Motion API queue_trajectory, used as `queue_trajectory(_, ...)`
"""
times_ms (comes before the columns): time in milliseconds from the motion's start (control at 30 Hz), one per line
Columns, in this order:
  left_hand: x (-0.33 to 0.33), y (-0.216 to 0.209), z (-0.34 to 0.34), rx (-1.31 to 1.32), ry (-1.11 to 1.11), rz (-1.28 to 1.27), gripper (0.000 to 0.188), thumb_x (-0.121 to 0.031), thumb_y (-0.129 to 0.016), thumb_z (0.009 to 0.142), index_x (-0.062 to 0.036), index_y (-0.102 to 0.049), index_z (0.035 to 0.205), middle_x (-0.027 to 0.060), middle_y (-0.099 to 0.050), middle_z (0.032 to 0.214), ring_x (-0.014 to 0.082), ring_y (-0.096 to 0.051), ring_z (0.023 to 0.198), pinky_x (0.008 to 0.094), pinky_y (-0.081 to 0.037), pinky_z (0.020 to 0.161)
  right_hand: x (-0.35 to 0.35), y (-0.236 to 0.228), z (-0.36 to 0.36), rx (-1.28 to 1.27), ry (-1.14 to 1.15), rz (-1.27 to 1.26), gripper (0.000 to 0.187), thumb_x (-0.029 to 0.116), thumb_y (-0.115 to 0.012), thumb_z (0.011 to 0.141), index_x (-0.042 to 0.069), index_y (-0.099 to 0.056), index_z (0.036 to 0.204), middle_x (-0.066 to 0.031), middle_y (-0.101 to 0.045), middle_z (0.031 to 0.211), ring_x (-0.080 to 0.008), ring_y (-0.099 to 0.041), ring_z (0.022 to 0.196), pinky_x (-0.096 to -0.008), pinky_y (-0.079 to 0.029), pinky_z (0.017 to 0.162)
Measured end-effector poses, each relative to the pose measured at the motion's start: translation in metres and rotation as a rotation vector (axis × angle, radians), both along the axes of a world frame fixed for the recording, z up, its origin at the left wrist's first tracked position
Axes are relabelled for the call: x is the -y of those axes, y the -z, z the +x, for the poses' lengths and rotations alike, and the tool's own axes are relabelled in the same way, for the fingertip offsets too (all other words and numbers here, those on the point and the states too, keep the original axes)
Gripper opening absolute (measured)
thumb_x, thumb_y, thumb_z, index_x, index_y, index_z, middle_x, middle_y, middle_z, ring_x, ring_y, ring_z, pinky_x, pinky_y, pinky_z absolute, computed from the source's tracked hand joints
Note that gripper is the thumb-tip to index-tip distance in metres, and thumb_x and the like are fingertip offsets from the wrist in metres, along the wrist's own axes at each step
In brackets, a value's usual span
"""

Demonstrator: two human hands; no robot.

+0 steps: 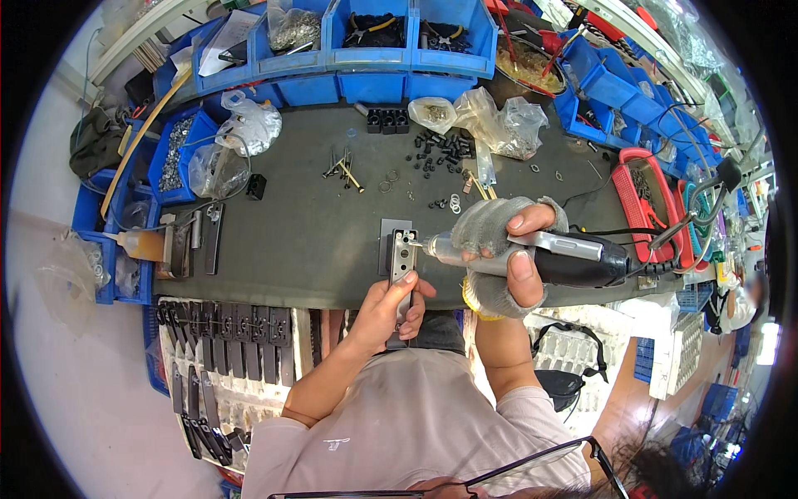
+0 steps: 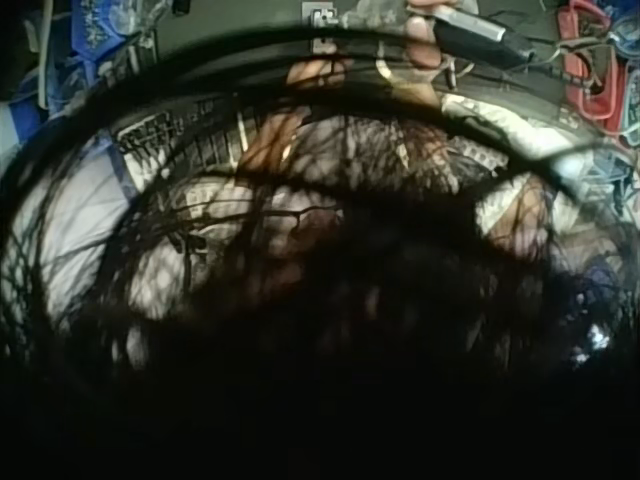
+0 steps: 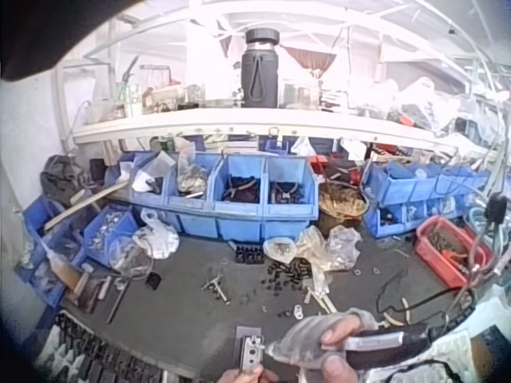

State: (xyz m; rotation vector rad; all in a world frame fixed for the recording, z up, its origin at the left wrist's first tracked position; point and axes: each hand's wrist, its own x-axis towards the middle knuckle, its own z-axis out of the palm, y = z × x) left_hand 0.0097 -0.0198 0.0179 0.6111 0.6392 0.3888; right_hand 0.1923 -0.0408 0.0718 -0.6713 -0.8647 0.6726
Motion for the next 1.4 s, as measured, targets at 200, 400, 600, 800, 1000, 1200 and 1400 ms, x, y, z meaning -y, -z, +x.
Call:
queue_trajectory(200, 0.0, 0.0, 0.001, -0.014, 0.006, -0.012, 0.044, -0.039, -0.048, 0.107, 0.0049, -0.055, 0.105, 0.0026, -0.044, 0.062, 0.0104, -0.039, 0.043, 0.0269, -0.035, 0.04, -0.006, -0.009, -0.003, -0.013, -0.001, 0.056, 0.044, 0.035, -0.078, 0.083, 0.008, -0.05, 0.104, -0.0062, -0.058, 0.089, -0.0145, -0.057, 0.078, -0.0288, -0.048, 0.073)
queue_trajectory(400, 0.001, 0.001, 0.001, -0.024, 0.002, -0.017, 0.045, -0.039, -0.048, 0.106, 0.0054, -0.056, 0.104, 0.0025, -0.043, 0.062, 0.0106, -0.04, 0.043, 0.0269, -0.035, 0.04, -0.013, -0.013, -0.006, -0.013, -0.055, 0.141, 0.041, 0.03, -0.074, 0.086, 0.007, -0.048, 0.107, -0.0081, -0.058, 0.085, -0.0163, -0.058, 0.074, -0.0296, -0.048, 0.068)
queue_trajectory(600, 0.001, 0.003, -0.001, -0.017, 0.003, -0.004, 0.045, -0.038, -0.049, 0.106, 0.0053, -0.057, 0.103, 0.0021, -0.044, 0.062, 0.0103, -0.04, 0.043, 0.0266, -0.035, 0.04, -0.015, -0.009, -0.001, 0.036, -0.085, 0.193, 0.032, 0.021, -0.065, 0.089, 0.003, -0.048, 0.11, -0.0107, -0.053, 0.079, -0.0233, -0.056, 0.07, -0.0403, -0.047, 0.065)
queue_trajectory(800, 0.003, 0.0, 0.001, -0.036, 0.013, -0.001, 0.044, -0.038, -0.049, 0.106, 0.0052, -0.057, 0.102, 0.0021, -0.044, 0.061, 0.0101, -0.04, 0.042, 0.0267, -0.035, 0.04, -0.017, -0.007, 0.0, 0.036, -0.069, 0.186, 0.032, 0.023, -0.062, 0.09, 0.004, -0.049, 0.112, -0.0109, -0.053, 0.079, -0.0236, -0.056, 0.07, -0.0409, -0.046, 0.065)
queue_trajectory(1000, 0.001, 0.003, 0.002, -0.034, 0.013, -0.013, 0.044, -0.038, -0.048, 0.107, 0.005, -0.057, 0.102, 0.0021, -0.044, 0.061, 0.0098, -0.04, 0.042, 0.0266, -0.034, 0.04, -0.017, -0.007, 0.002, 0.024, -0.078, 0.187, 0.031, 0.022, -0.062, 0.09, 0.004, -0.049, 0.112, -0.0104, -0.053, 0.079, -0.0232, -0.056, 0.069, -0.0413, -0.047, 0.065)
queue_trajectory(1200, -0.003, 0.006, 0.003, -0.041, -0.031, 0.054, 0.043, -0.037, -0.048, 0.107, 0.0049, -0.057, 0.103, 0.0017, -0.044, 0.062, 0.0091, -0.039, 0.043, 0.026, -0.034, 0.04, -0.013, -0.017, 0.0, -0.011, -0.025, 0.194, 0.033, 0.023, -0.062, 0.089, 0.005, -0.05, 0.113, -0.008, -0.052, 0.077, -0.022, -0.055, 0.067, -0.0399, -0.044, 0.063)
queue_trajectory(1400, -0.002, 0.005, 0.003, -0.099, -0.01, 0.104, 0.043, -0.036, -0.047, 0.108, 0.0055, -0.058, 0.103, 0.0006, -0.045, 0.063, 0.0083, -0.04, 0.047, 0.0258, -0.036, 0.044, -0.015, -0.016, 0.001, -0.062, -0.014, 0.209, 0.032, 0.024, -0.062, 0.089, 0.006, -0.05, 0.112, -0.007, -0.051, 0.076, -0.0215, -0.054, 0.066, -0.0398, -0.043, 0.062)
